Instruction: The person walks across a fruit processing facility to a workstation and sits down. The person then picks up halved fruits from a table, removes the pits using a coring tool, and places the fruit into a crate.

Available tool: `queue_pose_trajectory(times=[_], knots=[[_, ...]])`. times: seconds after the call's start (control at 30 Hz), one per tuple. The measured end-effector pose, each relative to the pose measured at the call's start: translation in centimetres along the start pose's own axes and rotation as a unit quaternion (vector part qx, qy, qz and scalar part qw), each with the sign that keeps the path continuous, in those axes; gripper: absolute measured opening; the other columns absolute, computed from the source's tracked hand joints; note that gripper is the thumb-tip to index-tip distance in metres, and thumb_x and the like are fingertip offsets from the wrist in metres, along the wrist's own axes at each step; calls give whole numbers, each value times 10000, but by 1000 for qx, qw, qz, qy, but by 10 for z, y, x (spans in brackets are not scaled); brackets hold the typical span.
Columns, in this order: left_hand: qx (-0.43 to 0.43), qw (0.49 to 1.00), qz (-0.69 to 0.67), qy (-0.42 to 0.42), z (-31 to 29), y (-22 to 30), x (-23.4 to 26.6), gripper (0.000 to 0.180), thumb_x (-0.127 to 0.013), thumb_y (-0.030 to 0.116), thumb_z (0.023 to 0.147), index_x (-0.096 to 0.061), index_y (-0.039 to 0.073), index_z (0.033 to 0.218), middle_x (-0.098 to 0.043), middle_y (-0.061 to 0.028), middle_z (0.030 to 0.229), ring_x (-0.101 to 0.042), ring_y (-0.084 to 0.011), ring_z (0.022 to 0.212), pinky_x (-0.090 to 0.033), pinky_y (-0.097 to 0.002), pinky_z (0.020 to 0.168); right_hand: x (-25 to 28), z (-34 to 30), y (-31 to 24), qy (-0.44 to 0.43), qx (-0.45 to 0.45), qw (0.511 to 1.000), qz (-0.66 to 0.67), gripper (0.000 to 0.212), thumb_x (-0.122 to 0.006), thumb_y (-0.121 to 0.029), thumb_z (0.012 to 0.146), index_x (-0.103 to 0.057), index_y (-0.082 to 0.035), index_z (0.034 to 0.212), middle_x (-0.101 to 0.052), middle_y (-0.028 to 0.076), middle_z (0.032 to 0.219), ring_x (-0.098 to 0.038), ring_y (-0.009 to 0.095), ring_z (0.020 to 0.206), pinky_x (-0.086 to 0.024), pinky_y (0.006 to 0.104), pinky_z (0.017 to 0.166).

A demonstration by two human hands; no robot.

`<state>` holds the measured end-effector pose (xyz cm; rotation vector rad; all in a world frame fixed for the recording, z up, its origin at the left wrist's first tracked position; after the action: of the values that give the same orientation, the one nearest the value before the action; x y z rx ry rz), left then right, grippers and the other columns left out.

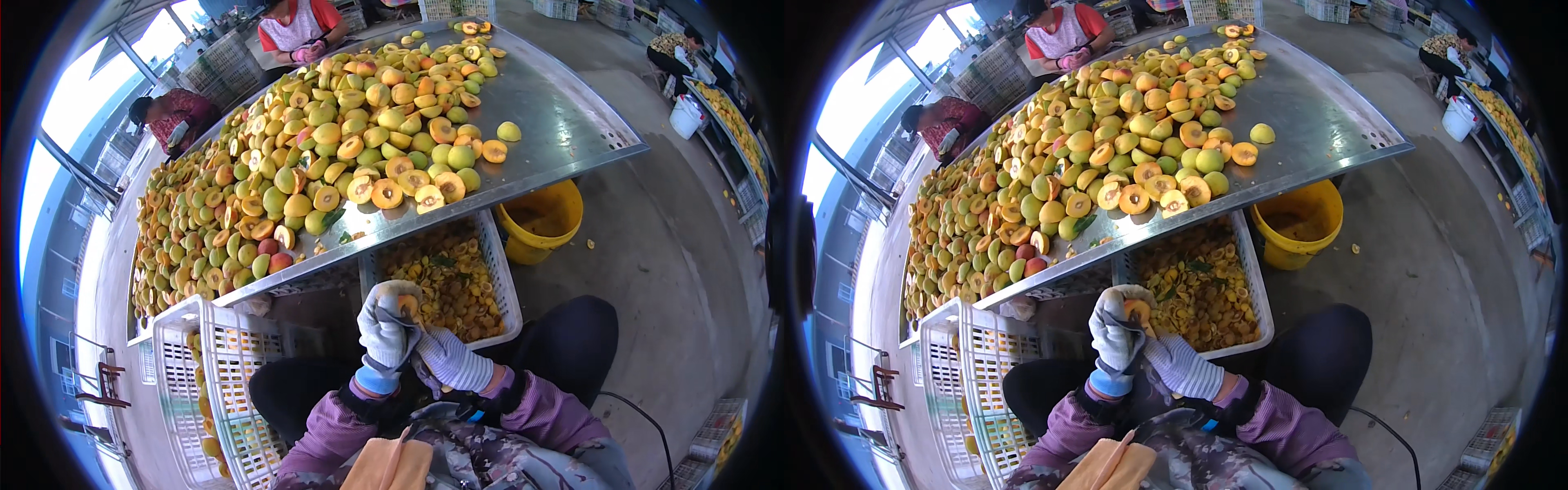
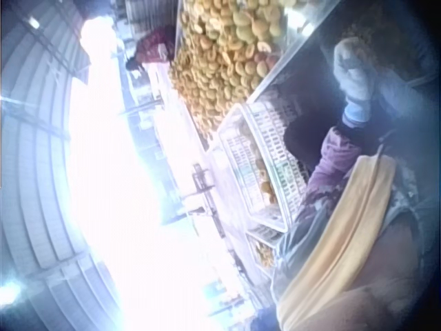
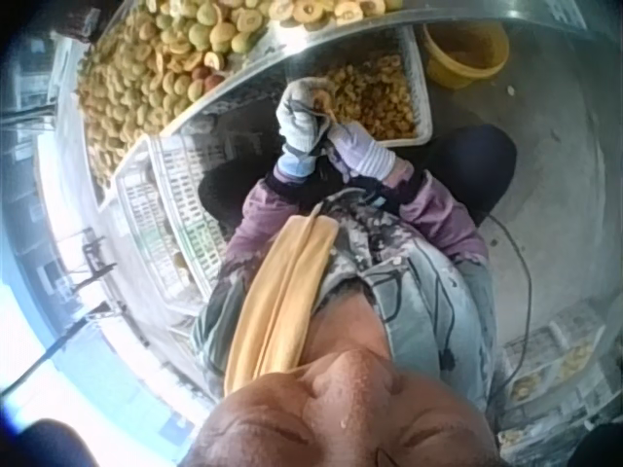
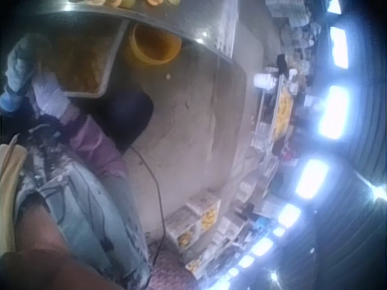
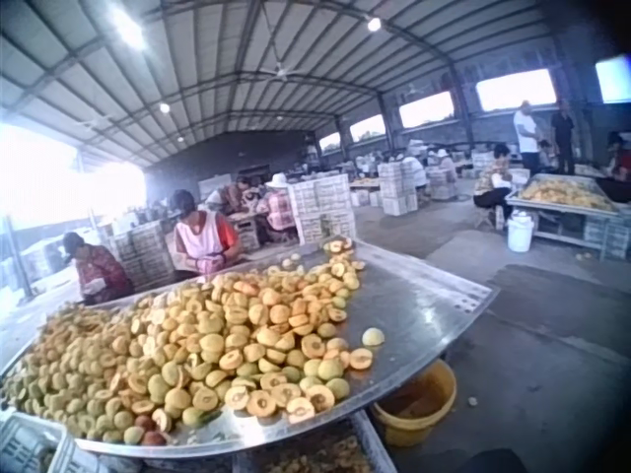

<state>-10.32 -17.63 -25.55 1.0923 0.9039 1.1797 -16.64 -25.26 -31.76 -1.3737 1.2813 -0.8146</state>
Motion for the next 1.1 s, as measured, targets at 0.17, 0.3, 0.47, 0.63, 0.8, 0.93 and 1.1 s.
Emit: queue_pose_trajectory(times=[0.17, 0.3, 0.47, 0.63, 0.8, 0.93, 1.1], knots=[[146, 978, -146, 0, -1, -16, -9, 566, -357, 472, 978, -616, -29, 929, -621, -67, 814, -561, -112, 732, -445, -252, 678, 5, -1, -20, 11, 94, 989, -117, 267, -460, -229, 937, -546, 15, 1006, -612, 196, 848, -613, 351, 760, -481, 424, 678], [74, 992, -44, -87, 8, -12, -11, 608, -385, 513, 956, -626, -40, 882, -638, -78, 743, -595, -128, 675, -459, -247, 619, 6, 3, -4, -22, 13, 991, -130, 308, -447, -264, 953, -557, 15, 1022, -631, 165, 869, -630, 279, 804, -487, 383, 716], [178, 960, -82, -199, 15, -27, -6, 586, -443, 490, 933, -649, -34, 770, -641, -94, 680, -599, -131, 623, -470, -251, 597, -14, -5, -3, -68, -54, 995, 59, 325, -454, -268, 950, -559, 25, 1044, -650, 169, 922, -637, 284, 863, -486, 363, 774], [175, 956, -16, -235, 18, -26, -15, 438, -494, 349, 936, -663, -5, 741, -626, -60, 628, -575, -100, 560, -456, -231, 539, -13, -3, 0, -57, -41, 997, -10, 338, -451, -283, 951, -556, 22, 1049, -654, 167, 932, -636, 297, 890, -488, 373, 784], [192, 959, 156, -138, 18, -17, -13, 422, -478, 317, 931, -669, 20, 700, -590, -26, 555, -521, -77, 499, -424, -215, 494, -6, 0, -10, -11, 120, 990, -74, 309, -475, -299, 944, -569, -16, 1024, -644, 119, 815, -642, 244, 779, -500, 347, 696], [239, 934, -11, -265, 7, -38, -21, 405, -518, 314, 923, -660, 3, 707, -602, -33, 591, -539, -91, 543, -441, -234, 537, -25, -8, 4, -100, -55, 981, 157, 340, -449, -370, 957, -542, -57, 861, -506, 14, 592, -499, 95, 474, -403, 245, 438], [158, 970, -84, -167, 16, -8, -25, 409, -531, 319, 913, -645, 14, 665, -600, -56, 571, -573, -181, 528, -463, -305, 537, -25, -12, 5, -81, -66, 981, 166, 364, -452, -371, 961, -497, -63, 771, -469, 19, 554, -461, 98, 420, -374, 239, 386]])
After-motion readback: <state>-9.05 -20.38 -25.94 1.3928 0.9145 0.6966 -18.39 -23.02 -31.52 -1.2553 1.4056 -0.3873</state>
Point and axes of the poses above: each hand's wrist, its own z-axis towards the middle knuckle, its own x-axis out of the back of the hand, y = z × x, the point moved 9 cm from there along z, towards the middle knuckle
